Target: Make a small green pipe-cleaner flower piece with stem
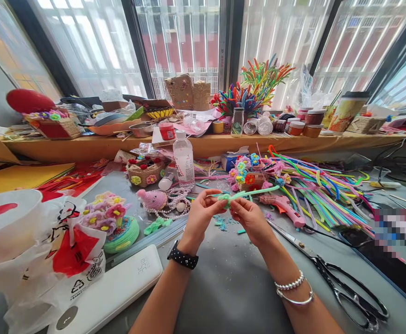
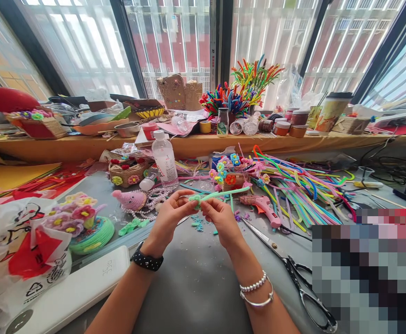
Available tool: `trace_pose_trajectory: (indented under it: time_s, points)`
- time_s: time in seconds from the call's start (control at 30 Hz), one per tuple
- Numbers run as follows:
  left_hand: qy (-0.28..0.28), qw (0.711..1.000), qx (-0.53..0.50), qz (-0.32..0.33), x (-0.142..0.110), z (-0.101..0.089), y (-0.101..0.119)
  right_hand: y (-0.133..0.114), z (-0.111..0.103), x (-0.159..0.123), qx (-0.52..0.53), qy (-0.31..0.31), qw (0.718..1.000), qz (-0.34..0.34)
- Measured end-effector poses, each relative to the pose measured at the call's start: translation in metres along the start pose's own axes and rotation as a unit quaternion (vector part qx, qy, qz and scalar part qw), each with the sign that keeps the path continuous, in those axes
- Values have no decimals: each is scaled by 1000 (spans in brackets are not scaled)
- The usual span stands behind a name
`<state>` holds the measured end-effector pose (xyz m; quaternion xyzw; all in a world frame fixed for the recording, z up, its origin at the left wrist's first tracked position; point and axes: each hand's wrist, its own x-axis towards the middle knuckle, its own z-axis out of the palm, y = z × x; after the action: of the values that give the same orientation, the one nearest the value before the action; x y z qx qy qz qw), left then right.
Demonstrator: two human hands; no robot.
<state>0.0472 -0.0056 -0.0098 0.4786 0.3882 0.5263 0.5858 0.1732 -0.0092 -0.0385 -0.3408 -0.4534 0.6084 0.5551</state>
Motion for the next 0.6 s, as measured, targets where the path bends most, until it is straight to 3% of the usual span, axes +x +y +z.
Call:
trace_pose_trajectory:
  time_s: [0.3,0.47,0.6]
  points:
    - [44,999,4,5,4,-3,-6,4,0,3,-179,35,980,-76]
    - [60,998,-10,20,6,-6,-4,3,1,3,-78,34,996,-15]
    - [16,999,-47,1,5,-5,0,0,-1,4,14,57,998,16]
